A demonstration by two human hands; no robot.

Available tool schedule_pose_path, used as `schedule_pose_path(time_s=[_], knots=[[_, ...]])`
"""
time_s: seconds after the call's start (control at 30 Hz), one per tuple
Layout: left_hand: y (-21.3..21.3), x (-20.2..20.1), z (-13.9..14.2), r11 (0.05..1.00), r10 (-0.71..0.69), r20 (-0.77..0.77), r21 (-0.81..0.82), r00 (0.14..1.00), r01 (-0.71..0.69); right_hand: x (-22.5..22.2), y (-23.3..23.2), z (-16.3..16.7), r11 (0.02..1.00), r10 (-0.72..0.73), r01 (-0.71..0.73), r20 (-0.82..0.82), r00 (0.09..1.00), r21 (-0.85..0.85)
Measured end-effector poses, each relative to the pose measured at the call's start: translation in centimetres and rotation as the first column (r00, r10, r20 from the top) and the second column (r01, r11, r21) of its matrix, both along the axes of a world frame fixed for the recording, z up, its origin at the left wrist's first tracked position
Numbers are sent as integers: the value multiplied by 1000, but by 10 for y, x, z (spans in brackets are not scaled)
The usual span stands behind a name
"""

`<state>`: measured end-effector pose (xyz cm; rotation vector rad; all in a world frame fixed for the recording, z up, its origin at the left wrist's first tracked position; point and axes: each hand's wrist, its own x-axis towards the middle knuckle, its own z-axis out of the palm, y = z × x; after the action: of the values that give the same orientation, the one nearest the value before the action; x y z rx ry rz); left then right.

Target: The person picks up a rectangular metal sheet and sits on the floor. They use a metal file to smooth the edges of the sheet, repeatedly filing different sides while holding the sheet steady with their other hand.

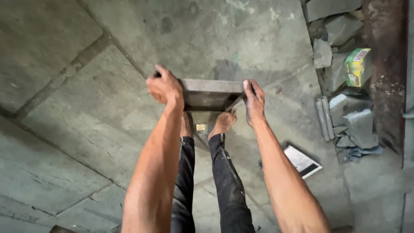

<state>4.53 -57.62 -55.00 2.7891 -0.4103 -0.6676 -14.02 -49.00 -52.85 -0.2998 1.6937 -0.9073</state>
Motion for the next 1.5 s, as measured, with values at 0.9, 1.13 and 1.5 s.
schedule_pose_path(time_s=[0.9, 1.13, 1.5], knots=[[108, 20, 47, 935, -154, -195, -345, 969, 79, 13, 80, 57, 951, 255, -281, -183, 950, -133], [135, 31, 64, 961, -186, -102, -224, 977, 160, 14, 102, 75, 977, 215, -212, -139, 967, 38], [192, 57, 167, 956, 267, -848, 294, 458, -12, -15, 144, 173, 940, -140, 91, 128, 982, 329]])
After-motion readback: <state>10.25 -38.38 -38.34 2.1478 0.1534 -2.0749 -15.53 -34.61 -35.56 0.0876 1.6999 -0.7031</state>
